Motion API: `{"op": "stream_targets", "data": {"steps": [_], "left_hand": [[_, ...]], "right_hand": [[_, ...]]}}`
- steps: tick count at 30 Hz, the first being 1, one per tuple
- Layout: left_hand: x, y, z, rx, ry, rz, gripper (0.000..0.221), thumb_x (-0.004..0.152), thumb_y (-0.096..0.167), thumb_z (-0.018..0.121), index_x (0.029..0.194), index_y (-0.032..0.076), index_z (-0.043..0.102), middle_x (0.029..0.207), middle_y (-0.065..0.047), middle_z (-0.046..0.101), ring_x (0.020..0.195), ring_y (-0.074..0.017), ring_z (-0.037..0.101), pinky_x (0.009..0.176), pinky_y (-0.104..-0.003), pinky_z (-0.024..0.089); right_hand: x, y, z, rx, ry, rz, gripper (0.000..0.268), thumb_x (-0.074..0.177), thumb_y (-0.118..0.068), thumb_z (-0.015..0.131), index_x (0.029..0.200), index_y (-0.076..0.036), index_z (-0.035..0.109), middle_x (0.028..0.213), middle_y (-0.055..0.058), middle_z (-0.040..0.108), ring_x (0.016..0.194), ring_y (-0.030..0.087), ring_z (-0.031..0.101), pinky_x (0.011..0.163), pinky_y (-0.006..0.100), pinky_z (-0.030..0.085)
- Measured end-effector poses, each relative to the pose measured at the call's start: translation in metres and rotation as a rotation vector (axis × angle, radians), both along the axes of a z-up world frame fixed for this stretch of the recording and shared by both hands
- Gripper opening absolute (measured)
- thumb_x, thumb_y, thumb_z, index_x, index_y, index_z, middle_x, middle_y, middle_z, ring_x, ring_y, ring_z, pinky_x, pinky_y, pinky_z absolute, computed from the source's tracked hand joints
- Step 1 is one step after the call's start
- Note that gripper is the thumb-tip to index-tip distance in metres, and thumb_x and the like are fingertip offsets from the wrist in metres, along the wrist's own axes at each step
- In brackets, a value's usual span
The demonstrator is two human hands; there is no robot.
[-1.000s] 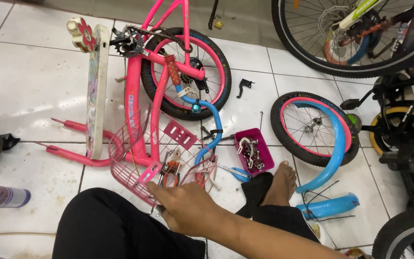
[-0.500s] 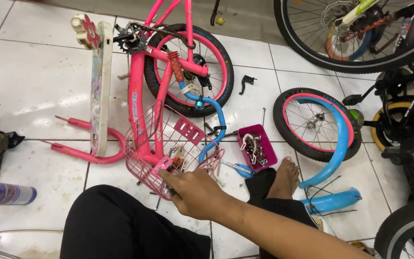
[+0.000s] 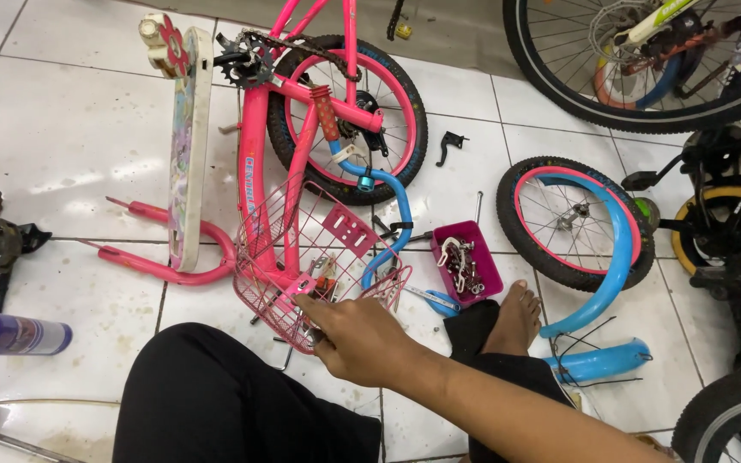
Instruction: Securing a pink wire basket to a bicycle frame using plastic fasteners and pliers.
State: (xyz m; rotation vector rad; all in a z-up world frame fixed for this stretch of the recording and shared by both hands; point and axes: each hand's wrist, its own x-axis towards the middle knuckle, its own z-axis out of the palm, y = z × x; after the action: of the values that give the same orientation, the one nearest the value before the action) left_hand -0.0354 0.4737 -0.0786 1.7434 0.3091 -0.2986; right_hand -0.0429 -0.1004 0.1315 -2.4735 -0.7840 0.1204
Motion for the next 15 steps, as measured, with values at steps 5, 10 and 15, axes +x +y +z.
{"op": "stream_targets", "data": {"steps": [5,10,15], "left_hand": [[0.001,-0.012,-0.018,-0.015,0.059,-0.042,0.015,0.101,-0.012,0.053,0.108,-0.025,0.059,0.091,-0.033,0.046,0.085,-0.0438,0.05,0.074,-0.053,0.046],[-0.008,-0.017,-0.032,-0.02,0.123,-0.061,0.017,0.101,-0.012,0.054,0.105,-0.027,0.06,0.087,-0.033,0.046,0.082,-0.0443,0.05,0.072,-0.054,0.045],[-0.014,-0.038,-0.034,-0.029,0.188,-0.089,0.019,0.1,-0.011,0.054,0.103,-0.028,0.062,0.084,-0.034,0.046,0.078,-0.0449,0.049,0.069,-0.055,0.044]], "right_hand": [[0.0,-0.003,0.0,0.01,-0.004,-0.004,0.052,0.073,-0.001,0.061,0.125,0.004,0.063,0.08,0.014,0.077,0.054,0.032,0.069,0.048,0.039,0.05],[0.001,-0.004,0.0,-0.002,0.042,-0.016,0.054,0.074,-0.002,0.063,0.127,0.005,0.061,0.076,0.013,0.075,0.055,0.031,0.069,0.05,0.04,0.05],[0.006,-0.001,0.004,0.009,0.04,-0.008,0.053,0.074,-0.001,0.063,0.126,0.006,0.062,0.071,0.014,0.074,0.051,0.029,0.069,0.047,0.037,0.05]]}}
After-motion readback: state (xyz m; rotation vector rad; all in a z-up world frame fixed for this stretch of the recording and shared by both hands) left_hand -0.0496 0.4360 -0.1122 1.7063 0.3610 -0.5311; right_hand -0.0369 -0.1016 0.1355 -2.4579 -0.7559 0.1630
